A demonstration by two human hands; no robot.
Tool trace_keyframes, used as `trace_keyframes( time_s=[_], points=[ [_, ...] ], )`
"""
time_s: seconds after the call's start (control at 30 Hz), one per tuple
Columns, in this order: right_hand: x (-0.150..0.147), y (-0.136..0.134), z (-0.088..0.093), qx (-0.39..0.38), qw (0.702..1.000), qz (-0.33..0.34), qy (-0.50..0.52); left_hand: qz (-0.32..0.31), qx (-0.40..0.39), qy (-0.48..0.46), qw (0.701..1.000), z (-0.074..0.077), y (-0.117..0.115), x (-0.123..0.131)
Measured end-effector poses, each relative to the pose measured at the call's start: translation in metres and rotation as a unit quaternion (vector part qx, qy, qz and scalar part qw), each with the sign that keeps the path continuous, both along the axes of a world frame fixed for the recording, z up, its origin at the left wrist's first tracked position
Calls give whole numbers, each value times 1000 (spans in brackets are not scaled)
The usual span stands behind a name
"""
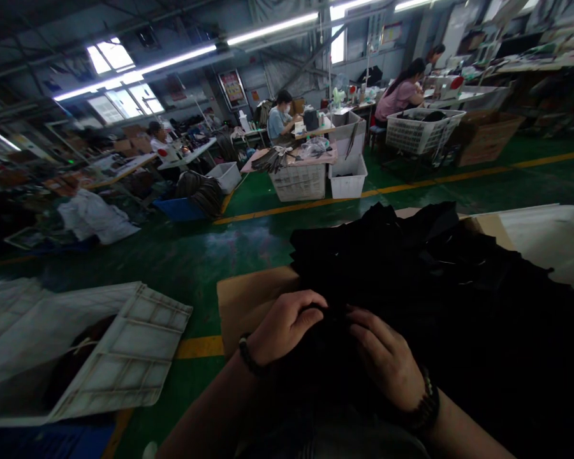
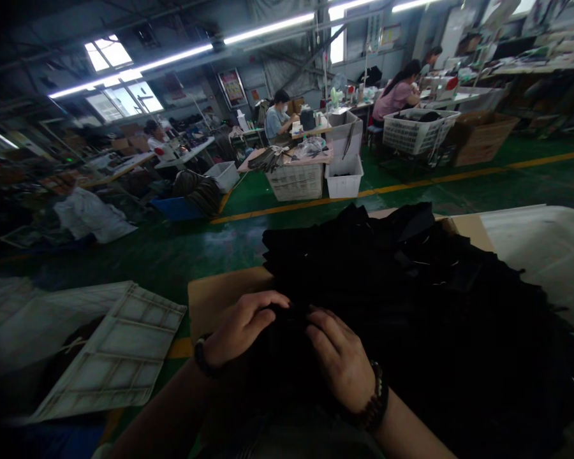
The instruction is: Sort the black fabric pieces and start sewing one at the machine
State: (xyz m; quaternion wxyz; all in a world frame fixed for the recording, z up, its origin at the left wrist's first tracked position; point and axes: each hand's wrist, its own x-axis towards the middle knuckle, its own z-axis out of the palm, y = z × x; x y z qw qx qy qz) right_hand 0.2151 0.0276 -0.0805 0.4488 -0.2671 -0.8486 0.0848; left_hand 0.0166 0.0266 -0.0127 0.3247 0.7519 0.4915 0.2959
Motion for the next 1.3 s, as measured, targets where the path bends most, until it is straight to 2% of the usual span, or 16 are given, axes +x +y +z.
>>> trace_keyframes(
  time_s=[0.13,0.33,0.53,0.63,0.77,0.87,1.03,1.17,1.23,1.3],
  points=[
    [-1,0,1,7,1000,-6,-12,51,-8,20,998,5,6,5],
    [-2,1,3,8,1000,2,-22,14,-35,120,992,16,18,8],
    [-3,1,7,4,1000,-10,-17,15,-36,121,992,15,29,6],
    [-4,0,9,-13,999,-19,-22,39,-29,130,990,12,32,7],
    [-4,-2,10,-38,999,-13,-33,81,10,77,994,8,32,7],
    [-3,-3,9,-58,998,-25,-21,39,43,37,998,4,28,7],
    [-1,-4,4,-94,992,-81,-9,-107,67,22,992,3,15,4],
    [0,-5,5,-65,989,-132,-17,-183,49,23,982,9,8,2],
    [-1,-5,7,-51,992,-110,-19,-187,16,10,982,10,11,1],
    [-3,-5,9,-49,996,-69,-20,-113,-12,7,993,9,17,1]
  ],
)
